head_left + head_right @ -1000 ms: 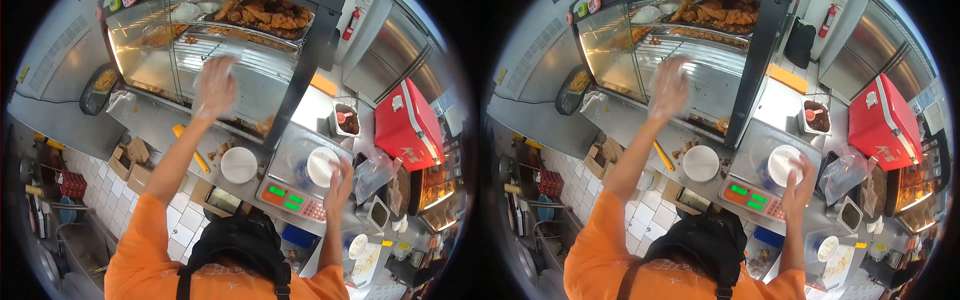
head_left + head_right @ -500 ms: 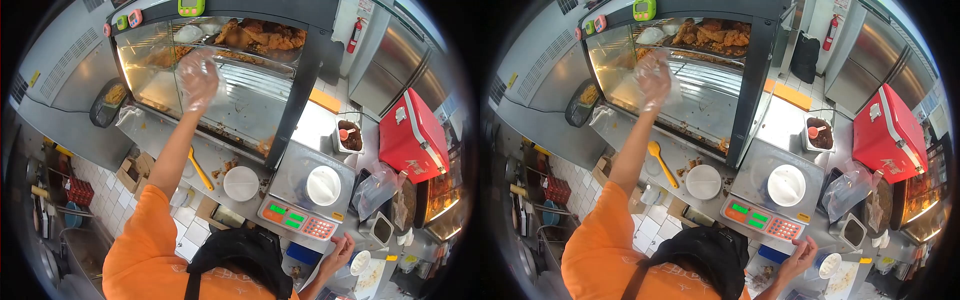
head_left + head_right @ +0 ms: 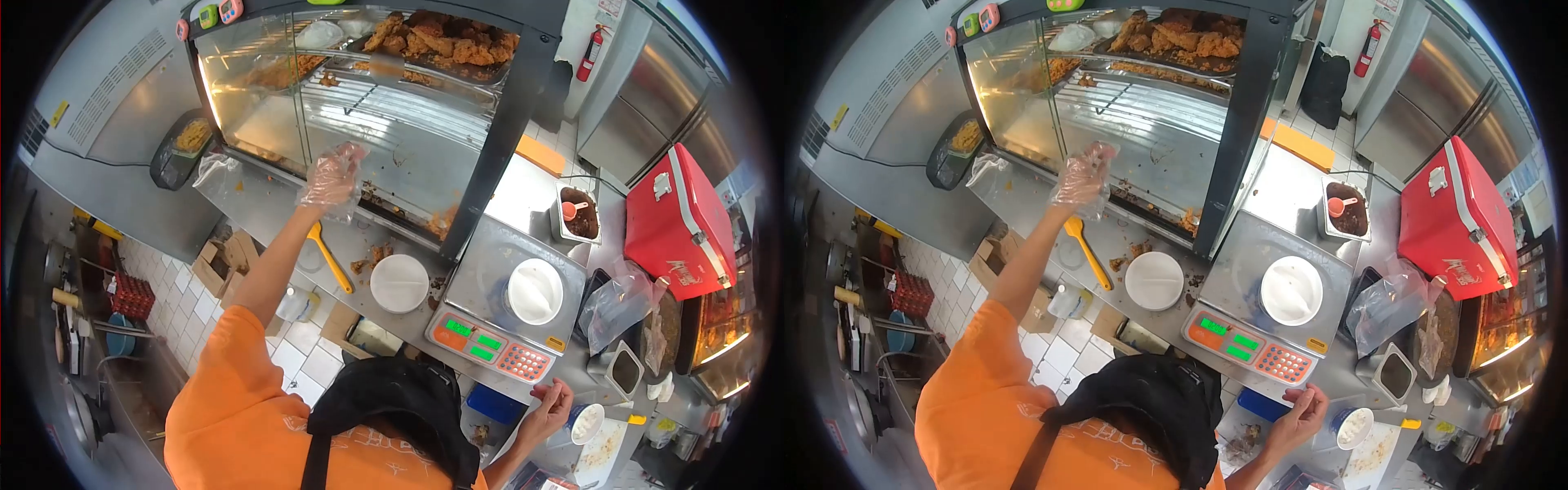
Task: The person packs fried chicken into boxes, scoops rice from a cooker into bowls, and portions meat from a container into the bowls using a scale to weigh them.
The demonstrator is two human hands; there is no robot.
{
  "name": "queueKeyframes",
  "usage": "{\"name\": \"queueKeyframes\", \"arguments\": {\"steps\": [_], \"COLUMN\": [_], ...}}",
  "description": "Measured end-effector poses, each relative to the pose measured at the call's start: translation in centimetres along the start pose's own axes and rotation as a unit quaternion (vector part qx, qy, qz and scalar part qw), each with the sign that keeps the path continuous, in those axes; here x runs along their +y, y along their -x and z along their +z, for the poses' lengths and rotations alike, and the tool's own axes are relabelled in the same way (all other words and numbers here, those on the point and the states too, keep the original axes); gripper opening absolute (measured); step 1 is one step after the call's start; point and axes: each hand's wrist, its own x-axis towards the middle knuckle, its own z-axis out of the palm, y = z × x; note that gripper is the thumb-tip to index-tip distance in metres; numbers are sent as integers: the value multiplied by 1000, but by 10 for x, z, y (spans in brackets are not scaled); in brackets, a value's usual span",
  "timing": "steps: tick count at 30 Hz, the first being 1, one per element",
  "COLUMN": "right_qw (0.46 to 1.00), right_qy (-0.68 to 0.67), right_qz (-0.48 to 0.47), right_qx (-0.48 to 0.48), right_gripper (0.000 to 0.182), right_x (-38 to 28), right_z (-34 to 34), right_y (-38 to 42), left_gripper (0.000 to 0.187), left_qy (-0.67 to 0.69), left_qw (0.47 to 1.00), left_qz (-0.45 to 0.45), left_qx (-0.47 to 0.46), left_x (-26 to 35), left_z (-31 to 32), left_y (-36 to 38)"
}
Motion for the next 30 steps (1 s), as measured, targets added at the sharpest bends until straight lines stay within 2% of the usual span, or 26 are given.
{"name": "queueKeyframes", "arguments": {"steps": [2, 4, 6, 7, 9, 10, 12, 13, 14, 15, 17, 18, 19, 20, 22, 24, 25, 27, 29, 30], "right_qw": [999, 997, 992, 989, 982, 983, 982, 972, 933, 872, 945, 978, 977, 980, 980, 974, 978, 968, 980, 985], "right_qy": [-2, 15, 65, 82, 99, 88, 91, 180, 326, 466, 302, 119, 118, 110, 106, 156, 106, 140, 54, 2], "right_qz": [-30, -36, -64, -102, -141, -139, -98, -109, -127, -139, -32, 103, 104, 71, 38, -124, -148, -195, -180, -157], "right_qx": [-43, -68, -88, -70, -82, -76, -133, -104, -81, -59, -119, -138, -145, -150, -166, -112, -101, -71, -70, -77], "right_gripper": [25, 21, 20, 20, 28, 31, 36, 45, 39, 33, 31, 29, 29, 27, 26, 23, 24, 22, 21, 22], "right_x": [-7, -15, -36, -51, -66, -60, -9, 52, 87, 125, 163, 127, 117, 114, 111, 101, 92, 53, 18, -14], "right_z": [6, 14, 14, 18, 25, 36, 68, 95, 116, 137, 163, 164, 167, 169, 169, 165, 161, 129, 96, 78], "right_y": [-3, -6, -30, -51, -113, -157, -269, -343, -393, -438, -476, -444, -441, -436, -423, -408, -401, -370, -334, -304], "left_gripper": [15, 10, 11, 12, 12, 14, 18, 19, 19, 19, 16, 16, 16, 17, 17, 17, 15, 14, 14, 17], "left_qy": [85, 117, 138, 190, 236, 221, 170, 134, 146, 156, 141, 136, 208, 276, 273, 277, 274, 272, 284, 321], "left_qw": [993, 989, 985, 974, 944, 945, 950, 951, 937, 920, 906, 906, 874, 834, 831, 831, 844, 858, 887, 869], "left_qz": [-73, -85, -104, -119, -219, -224, -243, -255, -298, -343, -385, -388, -431, -474, -481, -479, -457, -431, -346, -357], "left_qx": [31, 44, 4, 0, -71, -85, -102, -109, -108, -109, -103, -100, -80, -61, -58, -46, -57, -66, -112, -117], "left_x": [8, 13, 17, 11, 15, 17, 36, 47, 48, 48, 66, 72, 78, 86, 106, 126, 136, 155, 180, 198], "left_z": [9, 19, 18, 20, 5, -2, -18, -23, -23, -23, -28, -31, -37, -43, -52, -56, -57, -56, -53, -51], "left_y": [25, 64, 101, 121, 148, 159, 176, 186, 201, 220, 248, 259, 270, 277, 282, 278, 271, 248, 212, 190]}}
